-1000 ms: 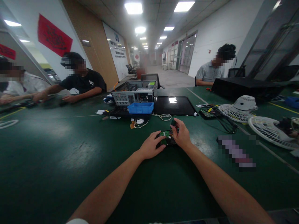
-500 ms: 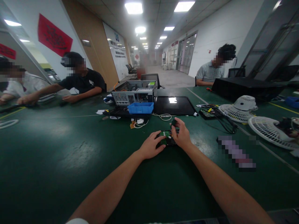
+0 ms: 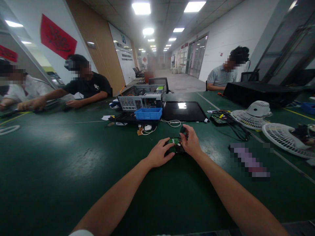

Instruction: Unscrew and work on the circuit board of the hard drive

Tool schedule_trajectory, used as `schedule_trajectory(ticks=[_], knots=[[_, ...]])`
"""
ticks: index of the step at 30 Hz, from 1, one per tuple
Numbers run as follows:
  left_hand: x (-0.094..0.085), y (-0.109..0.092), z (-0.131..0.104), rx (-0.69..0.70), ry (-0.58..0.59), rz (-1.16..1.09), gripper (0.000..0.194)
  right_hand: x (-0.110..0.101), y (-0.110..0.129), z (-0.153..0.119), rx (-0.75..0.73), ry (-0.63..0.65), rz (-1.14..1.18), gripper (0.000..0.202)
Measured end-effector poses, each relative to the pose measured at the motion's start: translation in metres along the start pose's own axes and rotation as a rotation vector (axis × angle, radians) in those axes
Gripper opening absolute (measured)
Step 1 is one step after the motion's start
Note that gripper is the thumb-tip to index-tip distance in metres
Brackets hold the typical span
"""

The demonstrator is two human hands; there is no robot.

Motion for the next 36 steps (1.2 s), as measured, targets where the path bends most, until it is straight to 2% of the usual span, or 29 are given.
schedule_trajectory(ticks=[12,20,36], knots=[[-0.0025,-0.0017,0.0002,-0.012,0.013,-0.011,0.052,0.0002,0.0014,-0.0012,0.046,0.047,0.069,0.054],[-0.0042,-0.0034,-0.0001,-0.022,0.023,-0.017,0.052,0.0000,0.0005,-0.0015,0.035,-0.026,-0.020,0.052],[-0.0038,-0.0019,-0.0002,-0.023,0.022,-0.016,0.052,-0.0042,0.0010,-0.0016,0.047,-0.034,-0.004,0.047]])
Point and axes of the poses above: each hand's wrist, its own z-axis towards the middle knuckle, its own x-axis out of the palm, y = z × x, the point moved 4 cm from there along z, towards the middle knuckle
